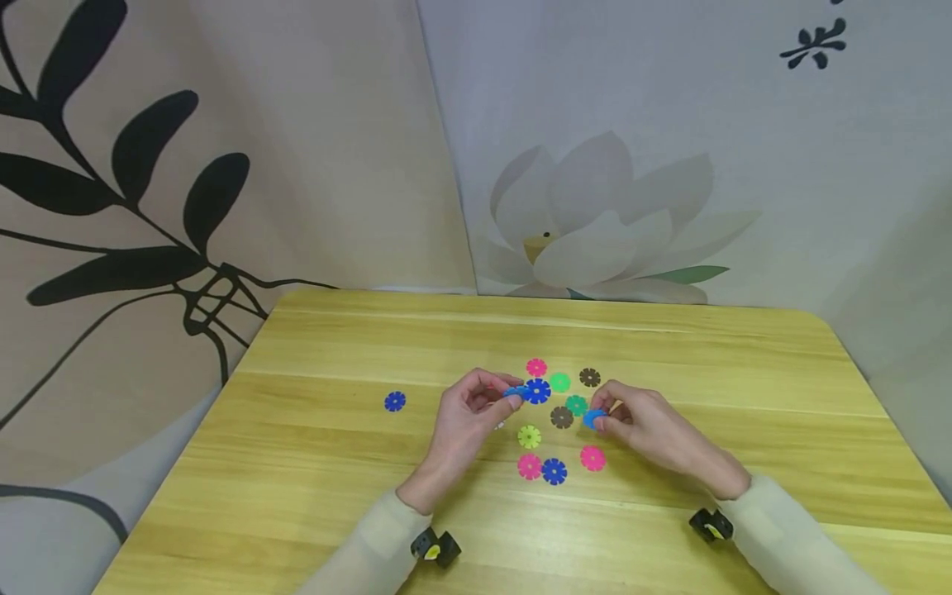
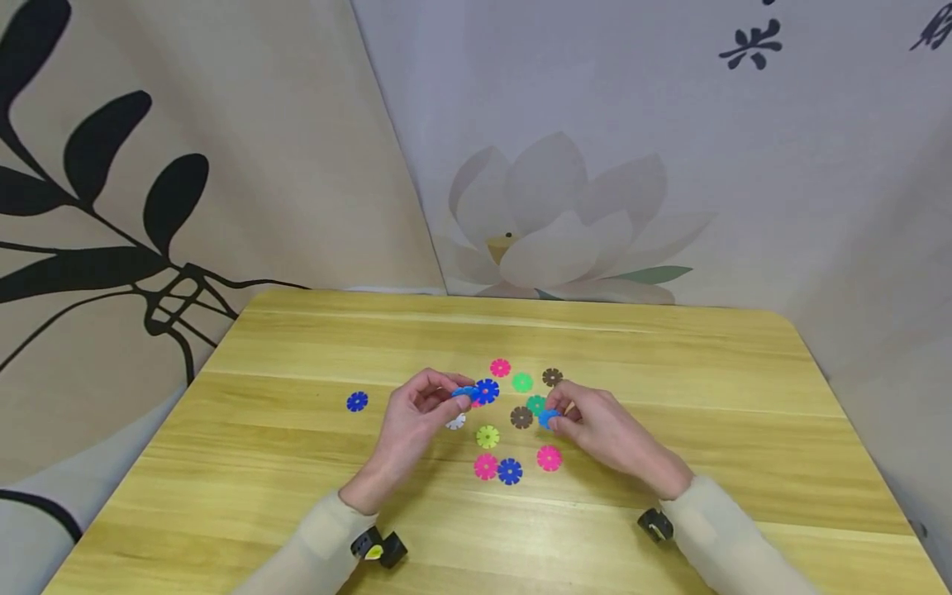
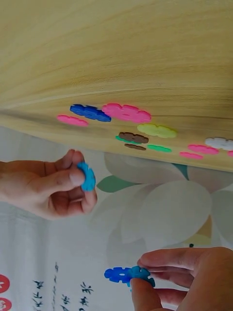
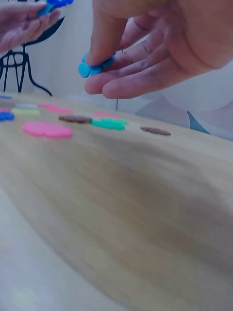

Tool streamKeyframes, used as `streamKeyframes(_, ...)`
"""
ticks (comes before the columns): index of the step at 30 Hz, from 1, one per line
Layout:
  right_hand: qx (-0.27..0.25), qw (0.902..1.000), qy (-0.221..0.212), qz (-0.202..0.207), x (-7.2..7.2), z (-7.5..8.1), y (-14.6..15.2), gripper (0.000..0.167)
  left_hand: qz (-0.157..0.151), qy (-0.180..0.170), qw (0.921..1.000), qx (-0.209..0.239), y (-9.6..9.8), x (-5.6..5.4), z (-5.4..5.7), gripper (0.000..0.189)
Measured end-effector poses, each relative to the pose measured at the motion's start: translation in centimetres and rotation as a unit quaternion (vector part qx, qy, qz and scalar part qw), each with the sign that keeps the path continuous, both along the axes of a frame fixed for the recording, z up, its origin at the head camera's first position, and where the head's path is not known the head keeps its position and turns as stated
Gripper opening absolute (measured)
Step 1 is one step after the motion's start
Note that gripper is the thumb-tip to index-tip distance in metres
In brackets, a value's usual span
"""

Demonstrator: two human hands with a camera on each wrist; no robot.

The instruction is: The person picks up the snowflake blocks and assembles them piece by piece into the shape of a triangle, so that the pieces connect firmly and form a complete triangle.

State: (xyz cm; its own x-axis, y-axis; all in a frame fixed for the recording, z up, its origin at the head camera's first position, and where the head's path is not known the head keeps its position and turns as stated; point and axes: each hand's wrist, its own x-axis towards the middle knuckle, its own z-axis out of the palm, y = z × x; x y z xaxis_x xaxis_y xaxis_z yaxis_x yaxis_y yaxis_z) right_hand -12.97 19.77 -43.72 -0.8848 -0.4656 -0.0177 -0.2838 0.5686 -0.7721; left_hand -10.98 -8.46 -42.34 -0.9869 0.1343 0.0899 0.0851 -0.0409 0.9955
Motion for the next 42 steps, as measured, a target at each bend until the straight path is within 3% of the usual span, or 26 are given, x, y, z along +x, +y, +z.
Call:
streamKeyframes(7, -0.011, 0.9995, 0.016, -0.026, 0.8, 0.7, -0.4, 0.010, -0.011, 0.003, 0.9999, 0.010, 0.0, 0.0, -0.1, 0.018)
streamKeyframes(17, -0.059, 0.9968, 0.025, -0.049, 1.4, 1.5, -0.7, 0.012, -0.003, -0.005, 1.0000, -0.004, 0.1, 0.2, 0.0, 0.019)
streamKeyframes(27, -0.090, 0.9934, 0.048, -0.053, 2.1, 2.1, -1.2, 0.014, -0.014, -0.002, 0.9999, -0.008, 0.3, 0.2, 0.0, 0.017)
streamKeyframes(42, -0.128, 0.9896, 0.036, -0.054, 2.5, 3.1, -1.8, 0.015, -0.021, -0.003, 0.9996, -0.016, 0.6, 0.4, 0.0, 0.017)
